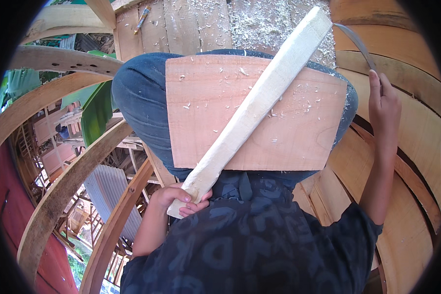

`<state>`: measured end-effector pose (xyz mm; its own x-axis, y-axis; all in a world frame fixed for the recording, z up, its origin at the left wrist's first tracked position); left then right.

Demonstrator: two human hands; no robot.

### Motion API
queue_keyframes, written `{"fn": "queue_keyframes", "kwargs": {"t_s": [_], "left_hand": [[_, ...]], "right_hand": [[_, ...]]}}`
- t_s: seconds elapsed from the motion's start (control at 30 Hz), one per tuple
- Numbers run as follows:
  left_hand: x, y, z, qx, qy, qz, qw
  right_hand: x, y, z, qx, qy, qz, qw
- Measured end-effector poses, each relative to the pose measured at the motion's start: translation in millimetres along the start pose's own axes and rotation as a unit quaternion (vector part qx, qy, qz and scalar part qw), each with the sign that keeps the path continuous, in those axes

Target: The person uses a curved knife to shave and shape a long, thin piece of light-colored wood. They hold the wood on their lap and repeatedly scrape the blade along its length to remove thin shavings, refining the surface.

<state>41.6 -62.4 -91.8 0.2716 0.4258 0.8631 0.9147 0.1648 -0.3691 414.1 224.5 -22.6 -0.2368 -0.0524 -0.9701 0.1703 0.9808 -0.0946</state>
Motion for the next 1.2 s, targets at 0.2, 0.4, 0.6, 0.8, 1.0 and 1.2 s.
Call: {"fn": "queue_keyframes", "kwargs": {"t_s": [0.2, 0.4, 0.6, 0.8, 1.0, 1.2], "left_hand": [[3.1, 6.9, 8.0, -0.041, -0.007, 0.007, 0.999], [2.8, -1.4, 7.4, -0.018, -0.017, -0.001, 1.0], [-2.8, -45.3, 76.1, 0.064, 0.505, 0.389, 0.768], [147.0, -99.9, 76.4, 0.187, 0.73, 0.456, 0.473], [329.9, -175.8, -24.0, 0.643, 0.723, -0.251, -0.013], [349.8, -122.4, -32.4, 0.58, 0.743, -0.325, -0.076]], "right_hand": [[52.3, -92.1, -117.3, -0.284, 0.01, -0.105, 0.953], [35.0, -2.8, -38.7, -0.069, 0.023, -0.019, 0.997], [41.5, -57.0, -68.8, -0.08, 0.123, -0.104, 0.984], [53.5, -87.4, -111.1, -0.105, 0.209, -0.126, 0.964], [54.7, -96.7, -101.1, -0.097, 0.22, -0.129, 0.962], [51.9, -109.6, -87.3, -0.091, 0.24, -0.14, 0.956]]}}
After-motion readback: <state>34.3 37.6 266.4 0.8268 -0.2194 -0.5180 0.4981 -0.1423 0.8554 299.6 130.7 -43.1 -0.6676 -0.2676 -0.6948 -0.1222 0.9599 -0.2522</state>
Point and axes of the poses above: each hand's wrist, its own y-axis towards the middle knuckle, its own x-axis out of the palm, z = x × y, the point moved 8 cm from there along y, towards the middle knuckle, and after that the axes turned 1 degree about x, right-handed, at the moved point
